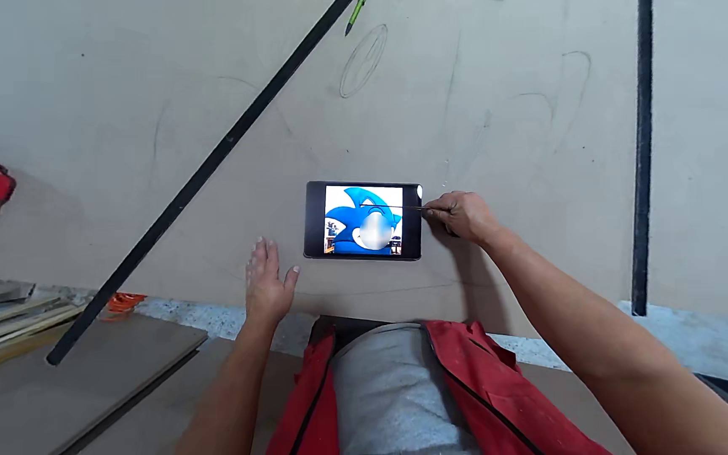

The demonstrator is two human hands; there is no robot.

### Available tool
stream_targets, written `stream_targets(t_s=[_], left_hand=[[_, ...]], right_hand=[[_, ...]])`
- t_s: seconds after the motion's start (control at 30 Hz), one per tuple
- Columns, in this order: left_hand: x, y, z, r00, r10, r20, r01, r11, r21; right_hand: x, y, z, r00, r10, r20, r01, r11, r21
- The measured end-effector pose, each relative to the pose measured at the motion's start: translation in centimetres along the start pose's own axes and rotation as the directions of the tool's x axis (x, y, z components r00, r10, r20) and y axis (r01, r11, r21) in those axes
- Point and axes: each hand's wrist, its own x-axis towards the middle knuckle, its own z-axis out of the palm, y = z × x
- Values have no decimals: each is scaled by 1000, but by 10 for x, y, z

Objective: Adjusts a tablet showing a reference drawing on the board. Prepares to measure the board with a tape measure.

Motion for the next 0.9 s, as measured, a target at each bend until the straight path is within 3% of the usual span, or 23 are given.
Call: stream_targets(t_s=[0.23, 0.9], left_hand=[[0, -8, 7, 999, 40, -9, -40, 999, -8], [2, -7, 9, 998, 58, -26, -58, 998, -17]], right_hand=[[0, -8, 12, 996, -29, -87, 25, 999, -41], [2, -6, 15, 994, -55, -92, 46, 994, -99]])
